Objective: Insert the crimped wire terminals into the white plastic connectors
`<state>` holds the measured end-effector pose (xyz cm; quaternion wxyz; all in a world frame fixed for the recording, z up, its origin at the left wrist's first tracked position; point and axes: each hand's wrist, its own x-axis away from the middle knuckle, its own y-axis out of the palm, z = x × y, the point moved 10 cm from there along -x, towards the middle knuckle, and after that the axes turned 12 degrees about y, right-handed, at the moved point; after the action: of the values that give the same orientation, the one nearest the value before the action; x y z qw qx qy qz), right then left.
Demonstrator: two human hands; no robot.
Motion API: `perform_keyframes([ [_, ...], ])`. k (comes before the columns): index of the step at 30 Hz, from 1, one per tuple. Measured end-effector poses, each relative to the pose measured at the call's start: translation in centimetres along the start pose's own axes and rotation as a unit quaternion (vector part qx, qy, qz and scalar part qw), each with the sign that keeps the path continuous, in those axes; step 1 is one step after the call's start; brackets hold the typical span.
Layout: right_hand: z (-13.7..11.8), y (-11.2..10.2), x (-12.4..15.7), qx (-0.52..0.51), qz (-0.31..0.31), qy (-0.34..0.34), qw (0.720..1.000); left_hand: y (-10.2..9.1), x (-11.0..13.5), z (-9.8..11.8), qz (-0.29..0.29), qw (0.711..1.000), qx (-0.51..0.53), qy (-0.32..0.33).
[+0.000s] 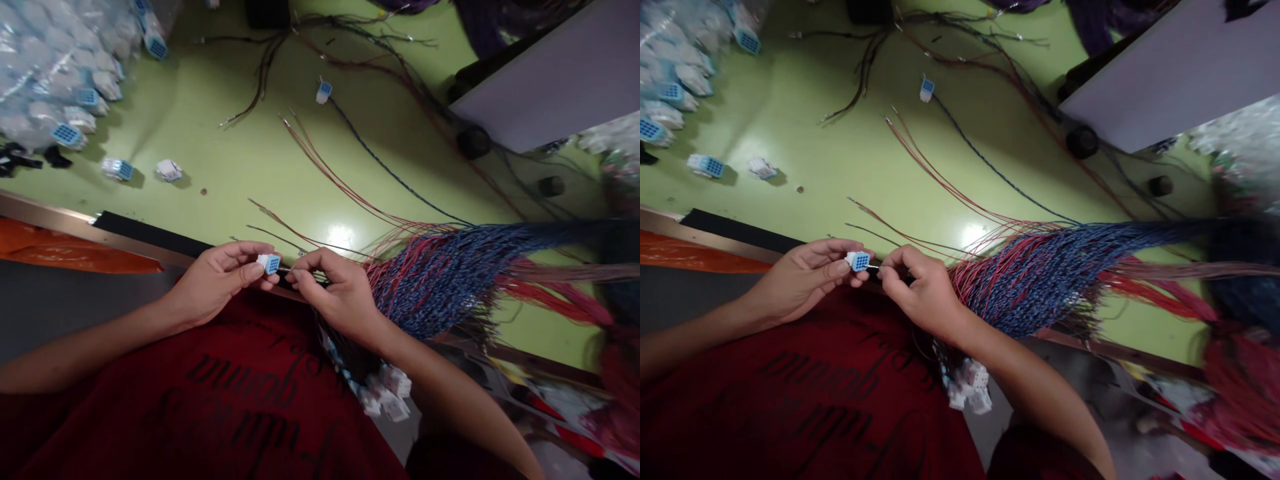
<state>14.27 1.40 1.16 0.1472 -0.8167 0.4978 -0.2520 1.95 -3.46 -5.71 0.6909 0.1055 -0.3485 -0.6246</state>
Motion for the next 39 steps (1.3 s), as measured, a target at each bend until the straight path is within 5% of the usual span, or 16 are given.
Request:
perform_keyframes([
  [23, 1.4, 0.8, -0.3, -0.054, -0.023, 0.071, 0.996, 0.2, -0.1, 0.1, -0.011, 0.999, -0.048, 0.022],
  [39, 0.3, 1.3, -0.7, -0.035, -0.026, 0.009, 0.999, 0.0, -0.3, 0.1, -0.012, 0.996, -0.091, 0.023],
])
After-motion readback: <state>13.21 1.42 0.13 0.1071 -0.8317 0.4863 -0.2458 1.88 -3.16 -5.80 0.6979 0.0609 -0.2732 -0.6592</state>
